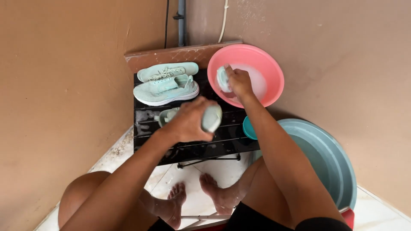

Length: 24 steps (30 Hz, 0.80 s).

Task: The person washes a pair of light-colored sneakers by hand. They pour water from a small cup onto the shoes, scrub the soles and uppers with a brush, and rinse them repeatedly. The shoes are placed on a small black table during the process.

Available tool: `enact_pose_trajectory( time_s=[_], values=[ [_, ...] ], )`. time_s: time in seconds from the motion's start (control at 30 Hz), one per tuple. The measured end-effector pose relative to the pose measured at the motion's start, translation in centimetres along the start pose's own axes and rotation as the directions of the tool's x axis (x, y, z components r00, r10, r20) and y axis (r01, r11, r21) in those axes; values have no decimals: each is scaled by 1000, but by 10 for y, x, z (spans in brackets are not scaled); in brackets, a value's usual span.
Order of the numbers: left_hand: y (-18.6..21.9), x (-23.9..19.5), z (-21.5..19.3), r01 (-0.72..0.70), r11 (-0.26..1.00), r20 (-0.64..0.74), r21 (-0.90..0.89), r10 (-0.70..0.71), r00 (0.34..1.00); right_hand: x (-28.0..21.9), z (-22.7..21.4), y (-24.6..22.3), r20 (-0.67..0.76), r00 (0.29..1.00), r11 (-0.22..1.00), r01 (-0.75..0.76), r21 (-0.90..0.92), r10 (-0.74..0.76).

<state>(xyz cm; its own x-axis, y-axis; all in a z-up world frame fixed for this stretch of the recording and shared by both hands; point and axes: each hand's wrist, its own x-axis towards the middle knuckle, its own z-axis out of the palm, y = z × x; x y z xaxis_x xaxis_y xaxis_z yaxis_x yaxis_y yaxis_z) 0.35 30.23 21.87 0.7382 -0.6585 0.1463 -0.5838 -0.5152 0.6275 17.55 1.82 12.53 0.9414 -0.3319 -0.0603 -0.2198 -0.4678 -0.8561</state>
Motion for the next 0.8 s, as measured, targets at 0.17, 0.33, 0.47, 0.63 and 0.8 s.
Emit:
enact_pose_trajectory(
  time_s=[0.17,0.33,0.47,0.63,0.8],
  values=[
    [-37,1,0,-69,798,-240,-598,-95,966,-56,-35,-50,-115,991,978,43,-205,-68],
    [-68,8,26,-268,521,-380,-811,-120,917,-40,-34,-29,-192,970,987,133,-88,-148],
    [-18,-3,19,-178,565,-451,-806,-391,802,8,-27,31,-80,994,964,44,-262,-67],
    [-40,2,28,-230,548,-517,-804,-456,724,-38,-23,-7,-140,984,981,89,-174,-114],
    [-36,-3,4,-114,465,-403,-878,-588,701,-71,-28,-39,-55,975,903,179,-391,-217]
  ],
)
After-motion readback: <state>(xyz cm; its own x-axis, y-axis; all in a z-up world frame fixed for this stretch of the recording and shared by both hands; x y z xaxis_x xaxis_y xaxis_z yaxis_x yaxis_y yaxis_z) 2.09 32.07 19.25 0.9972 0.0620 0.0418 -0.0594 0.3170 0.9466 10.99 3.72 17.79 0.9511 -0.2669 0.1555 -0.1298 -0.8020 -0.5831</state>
